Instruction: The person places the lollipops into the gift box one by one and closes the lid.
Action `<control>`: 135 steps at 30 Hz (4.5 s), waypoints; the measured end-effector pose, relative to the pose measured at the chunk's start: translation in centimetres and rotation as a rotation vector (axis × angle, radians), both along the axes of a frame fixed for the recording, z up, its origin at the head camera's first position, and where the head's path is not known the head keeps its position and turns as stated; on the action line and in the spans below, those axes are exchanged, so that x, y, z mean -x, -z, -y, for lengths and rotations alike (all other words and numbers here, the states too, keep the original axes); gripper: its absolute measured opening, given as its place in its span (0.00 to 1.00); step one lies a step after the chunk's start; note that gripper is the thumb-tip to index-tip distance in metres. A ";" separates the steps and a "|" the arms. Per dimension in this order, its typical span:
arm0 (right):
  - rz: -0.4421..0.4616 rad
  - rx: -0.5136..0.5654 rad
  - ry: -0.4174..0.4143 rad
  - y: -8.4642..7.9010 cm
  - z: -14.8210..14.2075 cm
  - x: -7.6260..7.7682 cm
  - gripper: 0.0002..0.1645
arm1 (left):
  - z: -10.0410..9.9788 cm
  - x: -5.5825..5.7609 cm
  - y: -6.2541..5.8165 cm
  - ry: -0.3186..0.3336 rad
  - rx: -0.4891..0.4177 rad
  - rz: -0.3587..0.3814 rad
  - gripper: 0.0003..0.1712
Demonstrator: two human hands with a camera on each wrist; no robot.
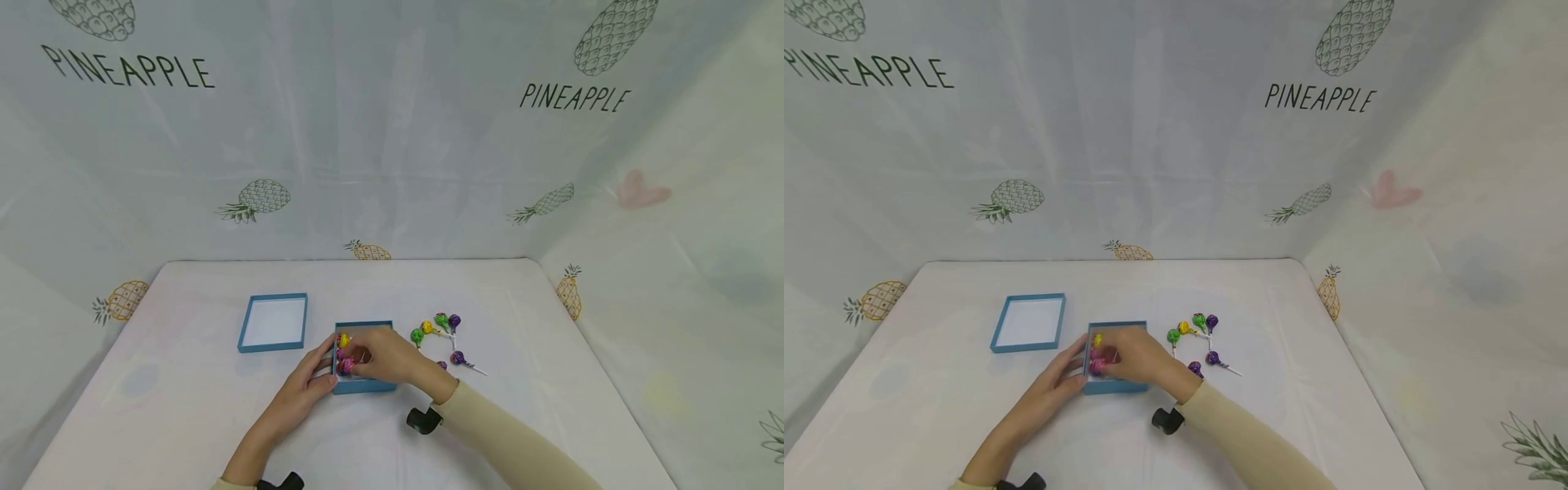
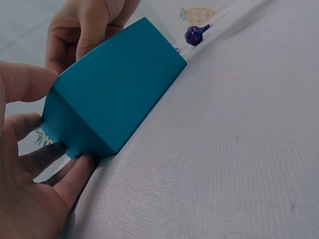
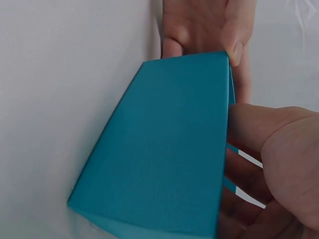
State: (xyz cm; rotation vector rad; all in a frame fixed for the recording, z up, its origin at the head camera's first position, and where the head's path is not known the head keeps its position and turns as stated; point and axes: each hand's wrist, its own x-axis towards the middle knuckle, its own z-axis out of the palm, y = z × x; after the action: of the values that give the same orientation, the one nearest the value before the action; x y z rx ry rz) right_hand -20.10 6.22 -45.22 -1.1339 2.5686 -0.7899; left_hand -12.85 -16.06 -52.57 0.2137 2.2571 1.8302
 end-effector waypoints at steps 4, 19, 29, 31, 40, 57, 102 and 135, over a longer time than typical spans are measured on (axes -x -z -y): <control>-0.005 -0.010 -0.017 0.0 0.2 -0.1 0.15 | 0.0 0.0 -0.1 0.003 0.000 0.003 0.40; 0.012 -0.039 -0.060 0.2 0.7 0.1 0.11 | 0.0 0.0 -0.1 0.010 -0.004 0.004 0.40; 0.033 -0.039 -0.122 0.6 1.2 0.6 0.05 | 0.1 0.0 0.0 0.024 -0.030 -0.001 0.40; 0.035 -0.041 -0.125 0.7 1.2 0.7 0.04 | 0.1 0.0 0.0 0.027 -0.036 -0.003 0.40; 0.011 -0.084 -0.125 1.1 1.7 0.8 0.05 | 0.1 -0.1 0.1 0.034 -0.044 -0.022 0.40; 0.033 -0.046 -0.112 -0.1 0.8 0.7 0.05 | 0.0 -0.1 -0.1 0.037 -0.041 -0.022 0.40; 0.008 -0.045 0.326 2.1 -19.7 0.4 0.12 | -0.4 -0.1 0.0 -0.027 0.047 0.018 0.42; -0.092 -0.036 0.240 -0.7 -17.5 0.6 0.11 | -0.4 -0.1 0.0 -0.024 0.057 0.005 0.41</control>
State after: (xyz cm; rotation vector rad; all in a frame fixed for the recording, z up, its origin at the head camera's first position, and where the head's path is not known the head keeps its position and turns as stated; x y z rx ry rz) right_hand -20.71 23.68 -44.49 -0.8809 2.8213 -0.7530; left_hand -12.80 -15.66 -52.61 0.1725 2.3143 1.7732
